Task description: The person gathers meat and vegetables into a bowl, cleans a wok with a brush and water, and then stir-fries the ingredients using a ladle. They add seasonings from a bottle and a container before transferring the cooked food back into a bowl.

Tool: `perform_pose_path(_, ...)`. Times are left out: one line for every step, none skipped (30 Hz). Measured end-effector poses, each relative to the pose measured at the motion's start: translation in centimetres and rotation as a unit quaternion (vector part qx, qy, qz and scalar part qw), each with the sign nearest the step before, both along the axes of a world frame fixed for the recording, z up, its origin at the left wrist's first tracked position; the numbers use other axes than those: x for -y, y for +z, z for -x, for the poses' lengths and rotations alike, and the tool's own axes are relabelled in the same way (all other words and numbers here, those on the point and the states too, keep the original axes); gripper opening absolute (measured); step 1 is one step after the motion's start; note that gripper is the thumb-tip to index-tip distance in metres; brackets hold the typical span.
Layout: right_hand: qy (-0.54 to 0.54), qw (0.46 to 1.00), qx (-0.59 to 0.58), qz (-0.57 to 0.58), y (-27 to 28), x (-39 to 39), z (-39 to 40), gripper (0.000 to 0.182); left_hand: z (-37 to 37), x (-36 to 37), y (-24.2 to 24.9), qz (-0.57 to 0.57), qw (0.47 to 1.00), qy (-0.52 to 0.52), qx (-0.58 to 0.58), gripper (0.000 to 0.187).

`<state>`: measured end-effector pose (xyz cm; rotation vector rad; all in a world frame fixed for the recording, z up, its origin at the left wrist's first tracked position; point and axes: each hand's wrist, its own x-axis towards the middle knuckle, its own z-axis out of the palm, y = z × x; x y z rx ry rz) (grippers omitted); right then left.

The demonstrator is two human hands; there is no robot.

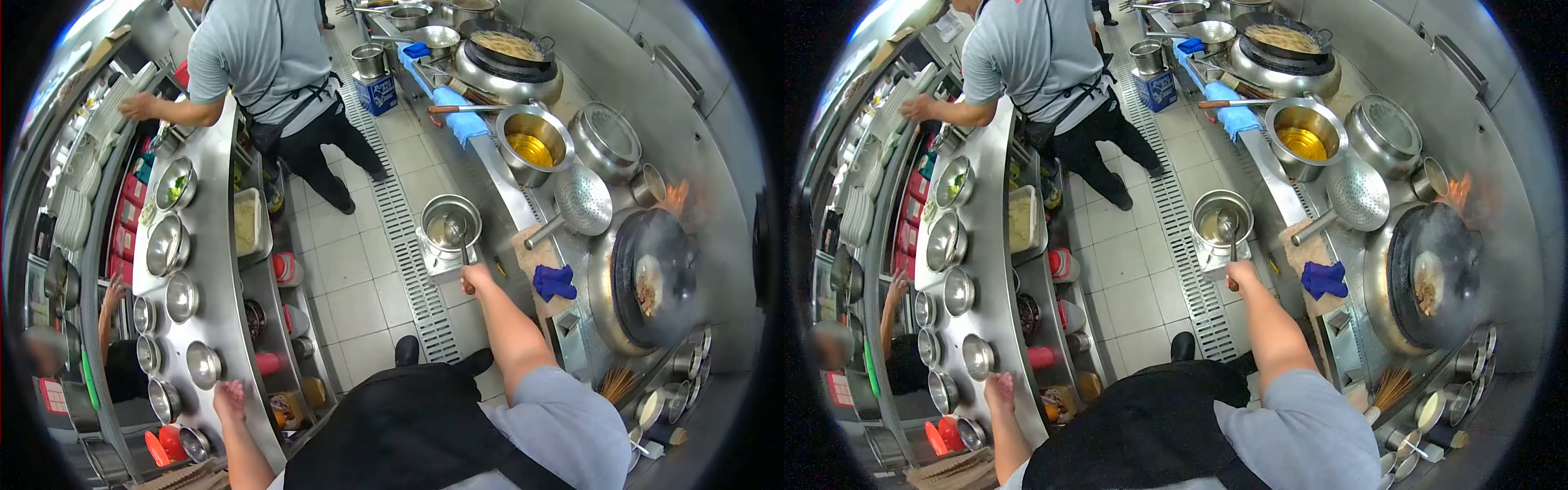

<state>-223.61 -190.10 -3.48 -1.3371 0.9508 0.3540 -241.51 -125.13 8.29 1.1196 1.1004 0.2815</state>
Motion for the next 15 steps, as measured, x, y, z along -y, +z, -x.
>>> perform_pose_path(-0.004,1.0,0.002,-0.001,0.2,-0.2,0.3,0.013,-0.1,0.6,0.2,-0.001,1.0,-0.004,0.002,0.026)
perform_pose_path(-0.018,1.0,0.011,0.009,0.3,-0.4,0.8,0.013,-0.3,1.4,0.3,0.006,0.999,-0.053,-0.005,0.026)
perform_pose_path(-0.031,0.999,0.02,0.021,0.7,-0.4,1.4,0.012,-0.4,2.3,0.3,0.014,0.995,-0.101,-0.012,0.026)
perform_pose_path(-0.032,0.999,0.015,0.016,1.8,-0.2,2.1,0.012,-1.0,3.5,0.4,0.026,0.991,-0.127,-0.004,0.025)
perform_pose_path(-0.038,0.999,0.017,0.02,2.6,0.2,2.8,0.012,-1.7,4.8,0.6,0.03,0.991,-0.133,-0.001,0.025)
perform_pose_path(-0.055,0.997,0.03,-0.034,3.2,0.7,3.5,0.009,-2.6,6.2,1.0,0.02,0.982,-0.188,-0.002,0.024)
perform_pose_path(-0.072,0.993,0.044,-0.086,3.9,1.1,4.1,0.008,-3.6,7.8,1.4,0.009,0.97,-0.242,-0.001,0.024)
perform_pose_path(-0.079,0.992,0.047,-0.083,4.5,1.3,4.6,0.008,-4.7,9.7,2.0,0.006,0.963,-0.268,0.003,0.022)
perform_pose_path(-0.088,0.986,0.053,-0.131,5.0,1.5,5.2,0.008,-6.0,10.9,2.1,0.008,0.961,-0.276,0.006,0.022)
perform_pose_path(-0.097,0.977,0.058,-0.18,5.7,1.7,5.8,0.009,-7.3,12.0,2.1,0.005,0.945,-0.327,-0.005,0.021)
perform_pose_path(-0.108,0.976,0.061,-0.177,6.3,1.7,6.5,0.009,-8.5,13.2,2.0,0.001,0.925,-0.379,-0.016,0.02)
perform_pose_path(-0.111,0.971,0.076,-0.2,7.2,1.5,7.2,0.01,-9.6,14.5,1.7,0.003,0.92,-0.392,-0.012,0.018)
perform_pose_path(-0.115,0.964,0.092,-0.222,8.3,1.2,7.8,0.01,-10.7,15.9,2.1,0.004,0.906,-0.422,-0.027,0.018)
perform_pose_path(-0.122,0.96,0.095,-0.234,9.5,1.0,8.4,0.012,-11.7,16.7,1.7,0.011,0.894,-0.447,-0.02,0.017)
perform_pose_path(-0.137,0.959,0.1,-0.227,10.6,0.7,8.9,0.012,-12.6,17.7,1.2,0.019,0.881,-0.472,-0.013,0.017)
